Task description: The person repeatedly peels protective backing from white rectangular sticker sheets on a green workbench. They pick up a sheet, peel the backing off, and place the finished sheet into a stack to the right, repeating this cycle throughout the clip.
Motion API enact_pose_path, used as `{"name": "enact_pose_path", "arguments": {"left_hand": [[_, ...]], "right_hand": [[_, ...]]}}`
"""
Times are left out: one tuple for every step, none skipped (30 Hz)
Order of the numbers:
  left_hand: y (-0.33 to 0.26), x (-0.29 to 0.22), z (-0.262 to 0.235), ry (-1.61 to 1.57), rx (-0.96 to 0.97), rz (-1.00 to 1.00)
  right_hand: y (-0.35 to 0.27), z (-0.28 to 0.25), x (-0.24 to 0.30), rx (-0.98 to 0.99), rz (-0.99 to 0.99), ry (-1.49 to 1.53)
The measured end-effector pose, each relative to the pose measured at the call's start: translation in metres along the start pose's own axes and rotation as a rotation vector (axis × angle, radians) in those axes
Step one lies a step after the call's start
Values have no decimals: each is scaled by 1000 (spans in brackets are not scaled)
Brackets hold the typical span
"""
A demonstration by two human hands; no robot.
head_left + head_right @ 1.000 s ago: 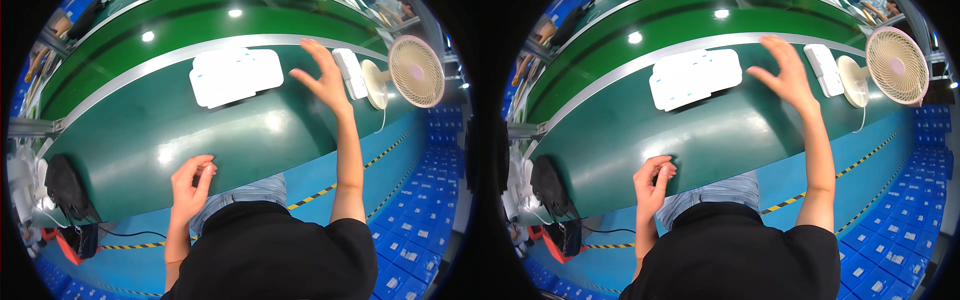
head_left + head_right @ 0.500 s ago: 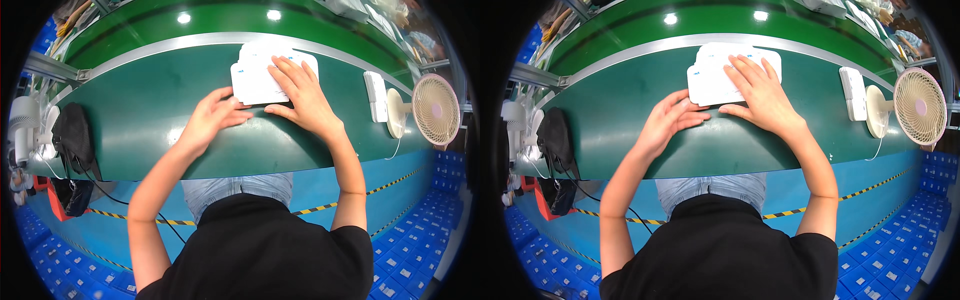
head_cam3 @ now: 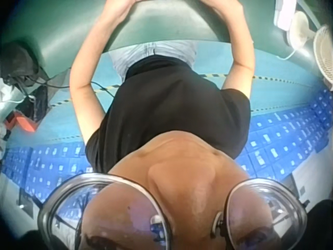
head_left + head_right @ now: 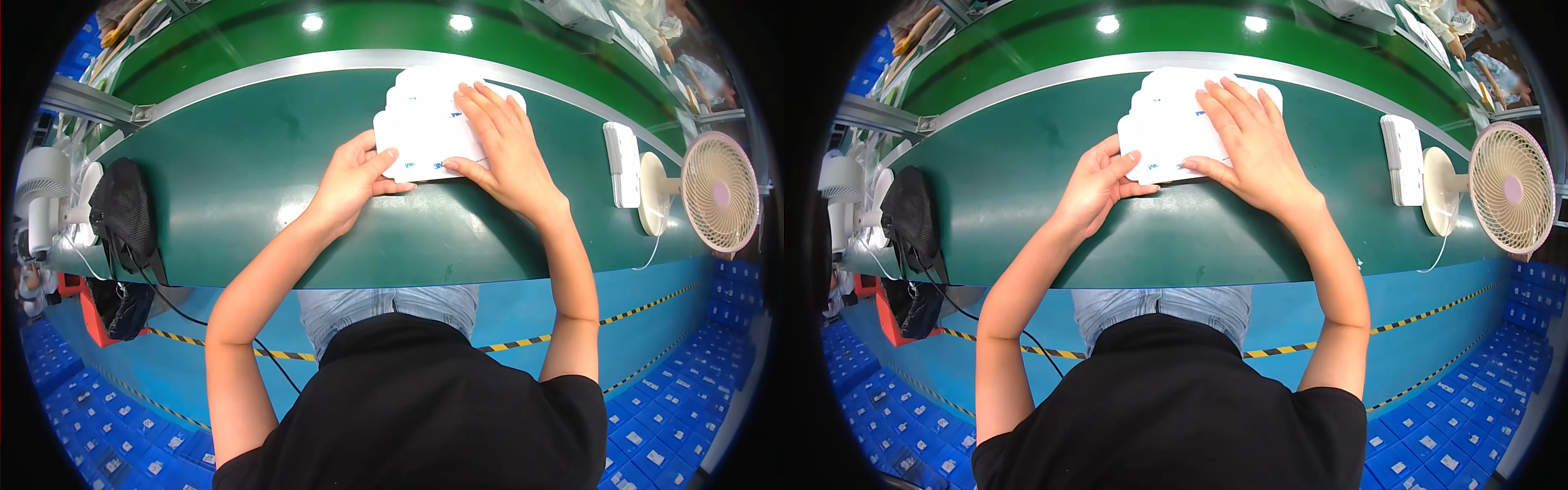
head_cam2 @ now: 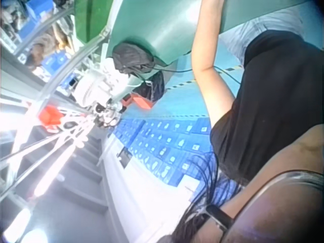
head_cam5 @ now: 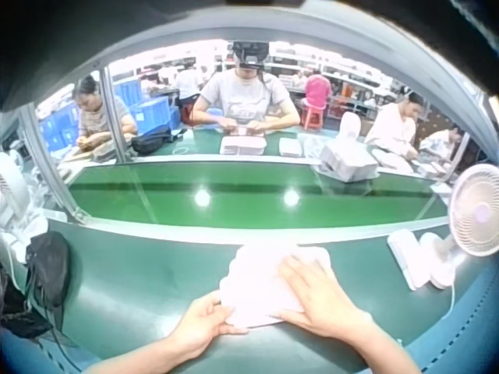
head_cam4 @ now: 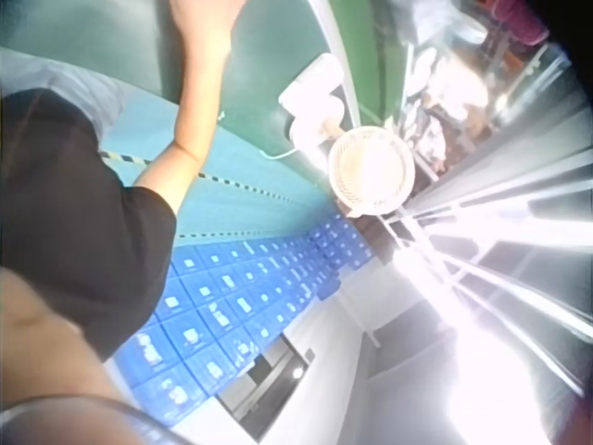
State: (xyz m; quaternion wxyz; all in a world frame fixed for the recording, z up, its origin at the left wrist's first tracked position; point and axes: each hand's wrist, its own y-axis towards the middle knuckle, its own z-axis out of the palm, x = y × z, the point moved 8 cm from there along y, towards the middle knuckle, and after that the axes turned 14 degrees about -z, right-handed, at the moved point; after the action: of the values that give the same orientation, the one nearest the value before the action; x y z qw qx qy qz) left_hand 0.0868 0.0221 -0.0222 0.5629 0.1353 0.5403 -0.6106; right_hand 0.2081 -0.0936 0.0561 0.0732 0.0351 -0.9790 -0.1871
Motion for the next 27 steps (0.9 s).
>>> {"name": "enact_pose_path", "arguments": {"left_hand": [[0, 0, -1, 7, -8, -1], [1, 0, -2, 13, -16, -1], [1, 0, -4, 6, -15, 2], [2, 0, -5, -2, -13, 5], [2, 0, -5, -10, -12, 8], [2, 0, -6, -13, -13, 10], [2, -1, -6, -16, -14, 12], [2, -1, -6, -19, -15, 14], [1, -1, -5, -21, -17, 18], [1, -1, -5, -23, -18, 22], [1, -1, -4, -25, -20, 27], [0, -2, -4, -22, -24, 22], [0, -3, -3, -19, -28, 18], [-1, -3, -3, -16, -32, 14], [-1, -3, -3, -13, -34, 13], [-2, -2, -4, -10, -36, 12], [-2, -2, -4, -7, -38, 11], [-2, -1, -4, 0, -37, 10], [-3, 1, -4, 6, -36, 8], [-3, 2, -4, 13, -36, 7], [-5, 3, -4, 22, -45, 13], [-7, 4, -5, 31, -54, 18], [-10, 5, -5, 40, -64, 24], [-13, 5, -4, 57, -70, 48], [-17, 5, -4, 74, -75, 72], [-20, 4, -5, 92, -82, 96], [-21, 3, -5, 116, -81, 142]], "right_hand": [[0, 0, -2, 0, 15, -10], [0, 1, -1, 5, 3, 0], [0, 2, 2, 11, -10, 11], [0, 3, 4, 17, -22, 21], [0, 3, 5, 17, -22, 20], [0, 3, 6, 16, -23, 20], [0, 3, 7, 16, -23, 20], [0, 3, 6, 5, -17, 23], [0, 1, 5, -5, -11, 23], [0, 0, 3, -15, -5, 24], [0, 1, 2, -8, 1, 16], [-1, 1, 0, -3, 7, 9], [-1, 2, -2, 3, 13, 2], [-1, 1, -1, 6, 10, 4], [-2, 1, 1, 9, 6, 8], [-2, 0, 2, 12, 2, 11], [-2, 0, 3, 7, -1, 12], [-2, -1, 3, 3, -2, 11], [-3, -2, 3, -1, -3, 10], [-4, -3, 3, -14, -2, 20], [-4, -5, 1, -28, -1, 31], [-5, -6, 0, -42, 0, 41], [-5, -9, -1, -61, 2, 43], [-5, -12, -2, -82, 3, 46], [-5, -16, -3, -103, 4, 50], [-5, -19, -4, -117, 5, 75], [-4, -22, -5, -129, 7, 99]]}}
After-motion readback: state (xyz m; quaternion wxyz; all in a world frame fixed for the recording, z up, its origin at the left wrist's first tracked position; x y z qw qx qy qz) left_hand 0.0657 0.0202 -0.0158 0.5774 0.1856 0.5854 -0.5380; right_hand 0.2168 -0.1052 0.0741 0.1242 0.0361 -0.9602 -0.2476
